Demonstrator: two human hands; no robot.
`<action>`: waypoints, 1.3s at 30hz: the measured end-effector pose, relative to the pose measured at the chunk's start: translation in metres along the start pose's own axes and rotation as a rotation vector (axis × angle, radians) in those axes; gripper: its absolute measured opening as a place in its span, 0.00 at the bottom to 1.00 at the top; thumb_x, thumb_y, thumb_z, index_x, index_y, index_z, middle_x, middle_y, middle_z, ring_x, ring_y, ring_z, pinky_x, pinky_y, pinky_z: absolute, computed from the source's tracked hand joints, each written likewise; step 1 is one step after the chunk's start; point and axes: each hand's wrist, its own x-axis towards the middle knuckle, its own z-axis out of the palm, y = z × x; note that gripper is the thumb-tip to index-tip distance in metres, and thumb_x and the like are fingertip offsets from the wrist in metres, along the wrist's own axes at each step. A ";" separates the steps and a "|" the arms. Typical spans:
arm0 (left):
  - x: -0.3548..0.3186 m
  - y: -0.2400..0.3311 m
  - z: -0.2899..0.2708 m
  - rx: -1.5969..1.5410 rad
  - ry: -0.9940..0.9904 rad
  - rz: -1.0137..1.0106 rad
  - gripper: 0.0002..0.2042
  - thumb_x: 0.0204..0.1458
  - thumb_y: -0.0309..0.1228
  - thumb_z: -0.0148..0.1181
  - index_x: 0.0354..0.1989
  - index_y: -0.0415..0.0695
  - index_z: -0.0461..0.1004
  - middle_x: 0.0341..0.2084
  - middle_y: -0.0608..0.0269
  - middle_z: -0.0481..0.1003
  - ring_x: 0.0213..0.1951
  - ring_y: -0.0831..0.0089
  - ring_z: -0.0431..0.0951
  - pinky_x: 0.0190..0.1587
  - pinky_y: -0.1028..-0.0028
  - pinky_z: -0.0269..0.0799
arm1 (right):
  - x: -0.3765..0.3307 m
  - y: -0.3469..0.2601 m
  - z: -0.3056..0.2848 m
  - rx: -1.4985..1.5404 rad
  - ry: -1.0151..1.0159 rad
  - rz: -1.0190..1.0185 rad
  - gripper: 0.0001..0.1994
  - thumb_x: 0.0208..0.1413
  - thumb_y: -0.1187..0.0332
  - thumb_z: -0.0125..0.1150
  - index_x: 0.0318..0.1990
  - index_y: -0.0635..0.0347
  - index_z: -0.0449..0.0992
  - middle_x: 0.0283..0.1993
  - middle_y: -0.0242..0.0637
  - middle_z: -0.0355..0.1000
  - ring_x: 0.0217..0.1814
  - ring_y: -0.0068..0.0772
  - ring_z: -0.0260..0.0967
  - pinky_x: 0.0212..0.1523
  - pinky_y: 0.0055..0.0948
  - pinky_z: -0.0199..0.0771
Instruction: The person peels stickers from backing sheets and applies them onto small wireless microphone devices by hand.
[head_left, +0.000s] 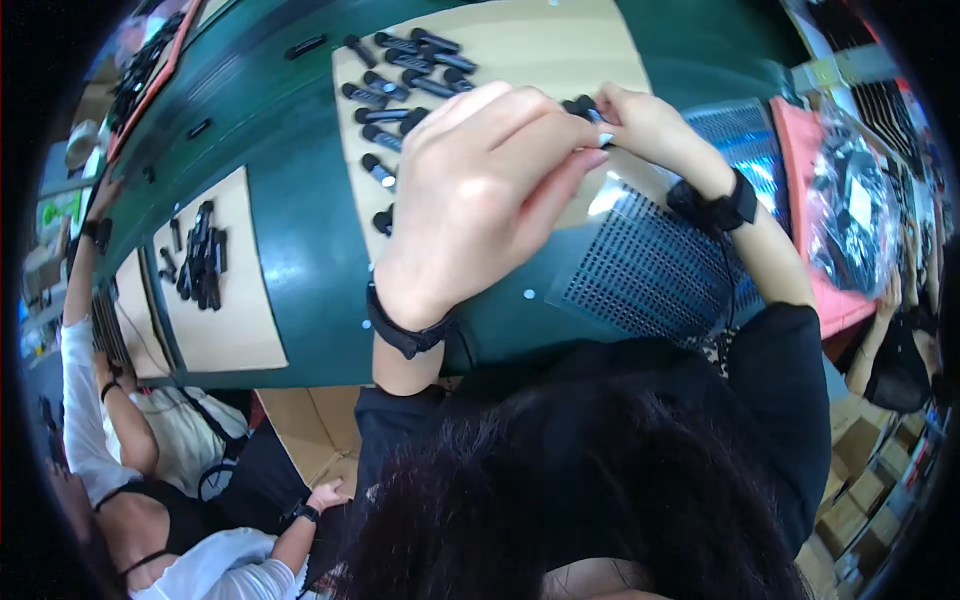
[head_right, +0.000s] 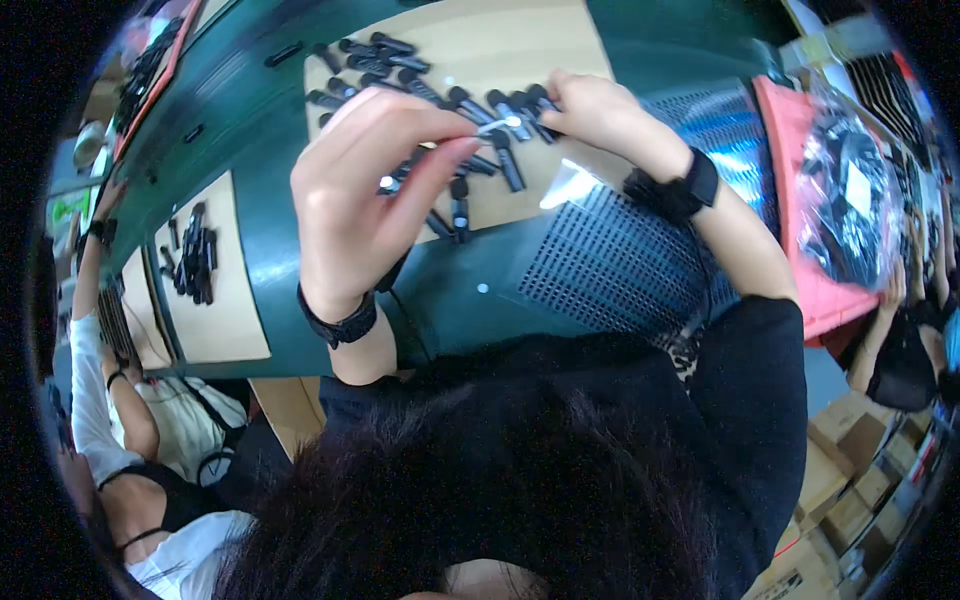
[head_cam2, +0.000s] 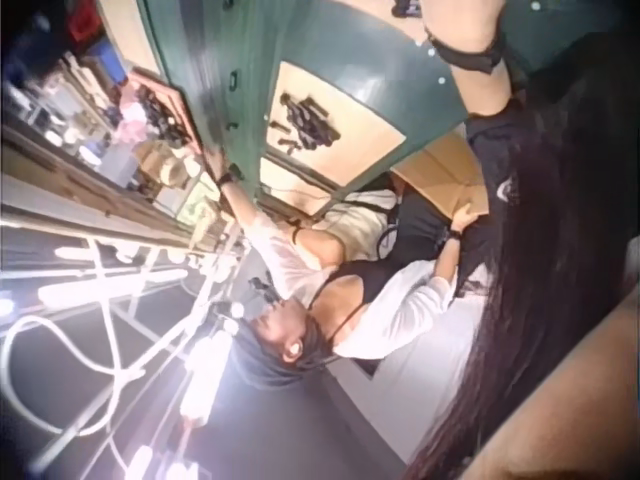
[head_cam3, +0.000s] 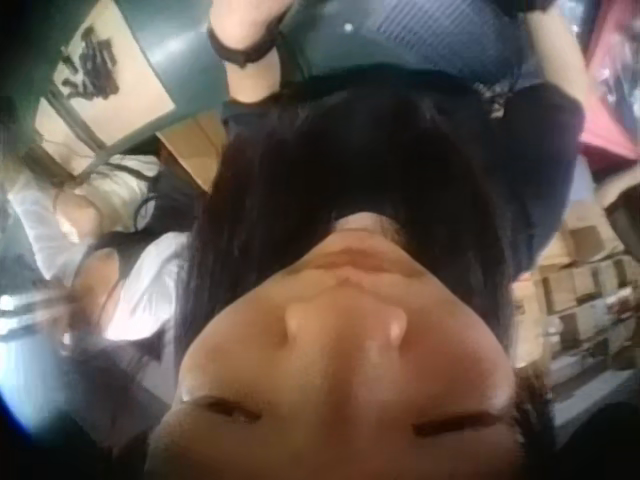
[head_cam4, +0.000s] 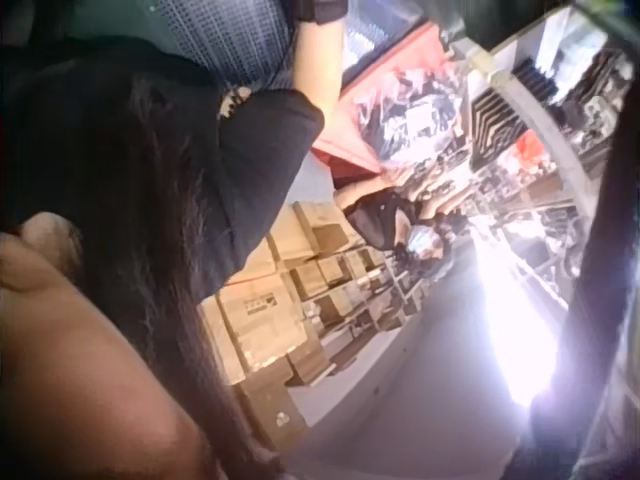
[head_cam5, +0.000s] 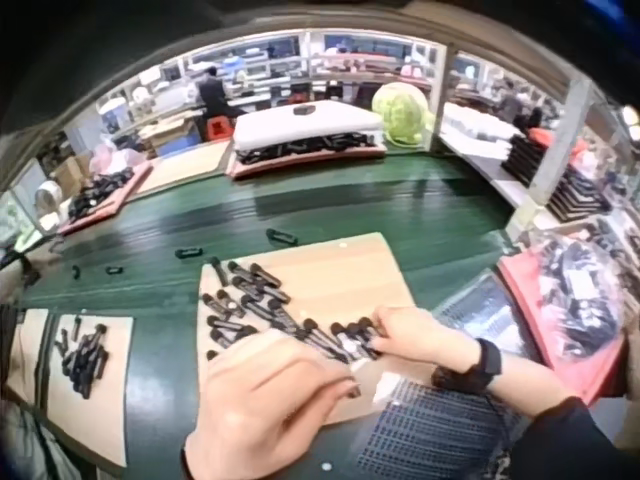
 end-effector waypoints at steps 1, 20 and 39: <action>0.000 0.000 -0.003 -0.020 0.023 -0.014 0.06 0.35 0.23 0.62 0.23 0.40 0.74 0.20 0.61 0.72 0.23 0.69 0.71 0.25 0.76 0.65 | 0.002 -0.001 0.002 -0.001 -0.010 0.040 0.15 0.41 0.65 0.56 0.37 0.61 0.68 0.31 0.47 0.70 0.36 0.47 0.68 0.37 0.36 0.67; -0.009 0.009 -0.027 -0.033 0.167 -0.095 0.06 0.33 0.25 0.63 0.23 0.42 0.73 0.18 0.64 0.70 0.23 0.68 0.70 0.25 0.75 0.64 | 0.011 0.005 -0.018 0.712 -0.055 0.072 0.06 0.52 0.70 0.54 0.33 0.61 0.65 0.23 0.31 0.67 0.26 0.15 0.64 0.24 0.17 0.63; -0.007 0.007 -0.030 -0.512 0.115 -0.589 0.28 0.37 0.18 0.61 0.51 0.37 0.59 0.24 0.69 0.73 0.27 0.83 0.69 0.30 0.84 0.59 | -0.034 -0.078 -0.044 0.688 0.283 -0.315 0.10 0.54 0.74 0.49 0.43 0.66 0.62 0.36 0.42 0.70 0.34 0.24 0.69 0.33 0.16 0.69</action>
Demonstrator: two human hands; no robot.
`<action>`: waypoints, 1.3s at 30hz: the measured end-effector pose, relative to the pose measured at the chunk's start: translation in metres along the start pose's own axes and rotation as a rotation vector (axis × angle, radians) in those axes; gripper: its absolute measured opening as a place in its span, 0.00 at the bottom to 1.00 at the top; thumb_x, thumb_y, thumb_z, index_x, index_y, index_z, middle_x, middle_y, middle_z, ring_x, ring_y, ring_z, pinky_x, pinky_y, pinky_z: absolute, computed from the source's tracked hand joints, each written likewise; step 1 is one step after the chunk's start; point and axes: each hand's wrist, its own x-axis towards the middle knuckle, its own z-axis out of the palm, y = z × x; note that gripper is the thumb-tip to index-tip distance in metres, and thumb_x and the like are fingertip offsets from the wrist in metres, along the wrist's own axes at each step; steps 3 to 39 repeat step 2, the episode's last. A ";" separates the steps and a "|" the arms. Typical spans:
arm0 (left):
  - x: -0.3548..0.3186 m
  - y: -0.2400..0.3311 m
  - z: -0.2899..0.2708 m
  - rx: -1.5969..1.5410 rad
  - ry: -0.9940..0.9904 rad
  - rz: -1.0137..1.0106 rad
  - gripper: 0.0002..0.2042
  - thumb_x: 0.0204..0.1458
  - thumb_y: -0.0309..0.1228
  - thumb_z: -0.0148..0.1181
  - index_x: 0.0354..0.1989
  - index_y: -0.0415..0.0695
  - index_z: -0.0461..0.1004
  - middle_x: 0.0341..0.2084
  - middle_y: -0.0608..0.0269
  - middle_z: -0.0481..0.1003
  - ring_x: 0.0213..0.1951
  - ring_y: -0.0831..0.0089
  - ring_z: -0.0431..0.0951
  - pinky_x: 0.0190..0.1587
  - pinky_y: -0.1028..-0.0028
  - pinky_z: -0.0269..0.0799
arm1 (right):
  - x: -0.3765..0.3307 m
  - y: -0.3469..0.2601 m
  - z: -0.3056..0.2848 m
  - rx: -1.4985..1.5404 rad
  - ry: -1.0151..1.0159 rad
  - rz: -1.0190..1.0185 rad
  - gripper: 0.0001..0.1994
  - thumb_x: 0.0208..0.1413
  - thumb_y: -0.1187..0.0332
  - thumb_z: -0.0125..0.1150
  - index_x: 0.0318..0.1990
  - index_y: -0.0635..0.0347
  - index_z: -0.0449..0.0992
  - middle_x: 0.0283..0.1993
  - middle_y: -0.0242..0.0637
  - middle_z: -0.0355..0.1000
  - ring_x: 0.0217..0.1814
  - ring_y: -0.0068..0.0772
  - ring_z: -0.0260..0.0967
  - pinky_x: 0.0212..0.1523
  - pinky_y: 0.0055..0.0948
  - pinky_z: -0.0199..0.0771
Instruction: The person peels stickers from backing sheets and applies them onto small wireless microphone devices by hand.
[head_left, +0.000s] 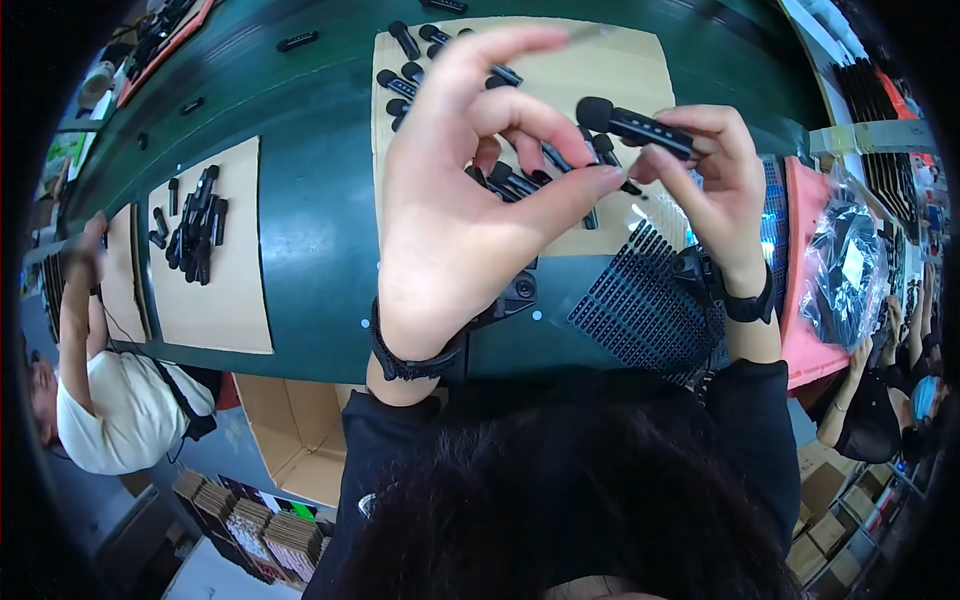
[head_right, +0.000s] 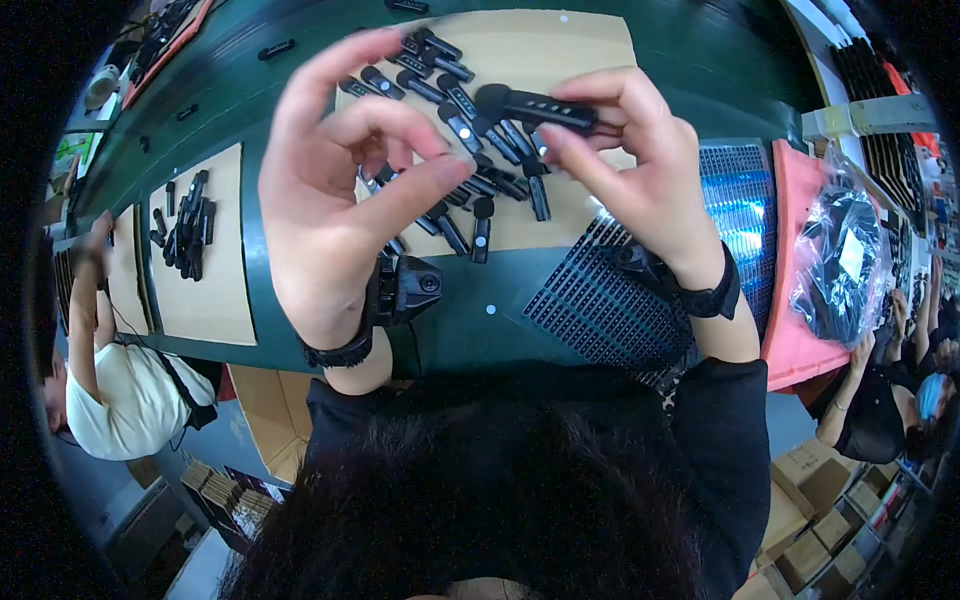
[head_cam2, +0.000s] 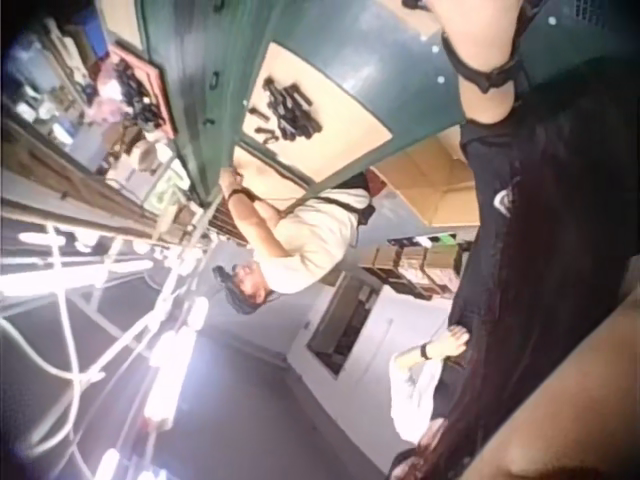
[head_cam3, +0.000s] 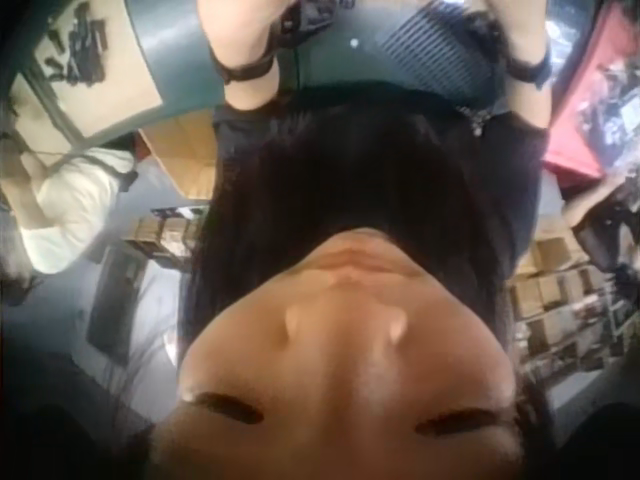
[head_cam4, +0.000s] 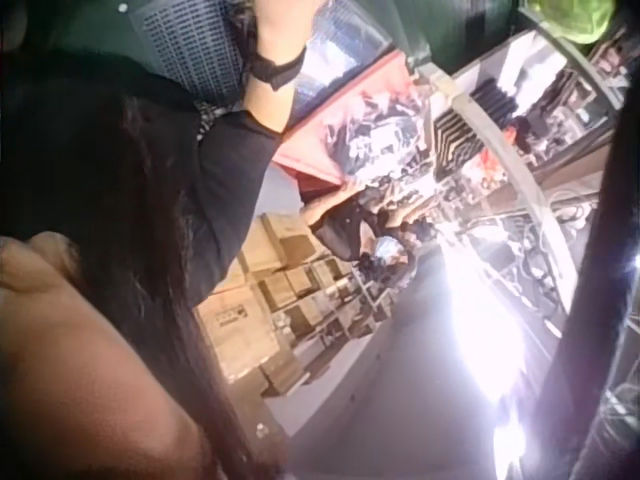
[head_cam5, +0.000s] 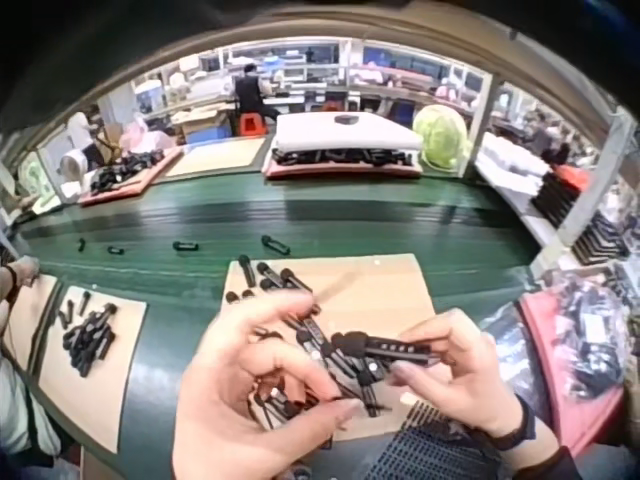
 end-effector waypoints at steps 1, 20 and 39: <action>-0.001 0.001 0.002 -0.048 0.024 -0.011 0.30 0.38 0.18 0.60 0.52 0.37 0.57 0.25 0.68 0.73 0.27 0.83 0.69 0.31 0.84 0.59 | -0.001 -0.003 0.002 -0.084 0.005 -0.105 0.11 0.54 0.73 0.48 0.45 0.65 0.61 0.37 0.42 0.69 0.36 0.27 0.70 0.35 0.16 0.69; -0.002 0.002 0.004 -0.096 0.049 -0.021 0.31 0.38 0.17 0.60 0.54 0.37 0.55 0.25 0.68 0.74 0.27 0.83 0.69 0.32 0.84 0.59 | -0.002 -0.006 0.004 -0.169 0.010 -0.211 0.12 0.55 0.73 0.48 0.46 0.65 0.61 0.39 0.42 0.69 0.38 0.30 0.71 0.38 0.16 0.70; -0.002 0.002 0.004 -0.096 0.049 -0.021 0.31 0.38 0.17 0.60 0.54 0.37 0.55 0.25 0.68 0.74 0.27 0.83 0.69 0.32 0.84 0.59 | -0.002 -0.006 0.004 -0.169 0.010 -0.211 0.12 0.55 0.73 0.48 0.46 0.65 0.61 0.39 0.42 0.69 0.38 0.30 0.71 0.38 0.16 0.70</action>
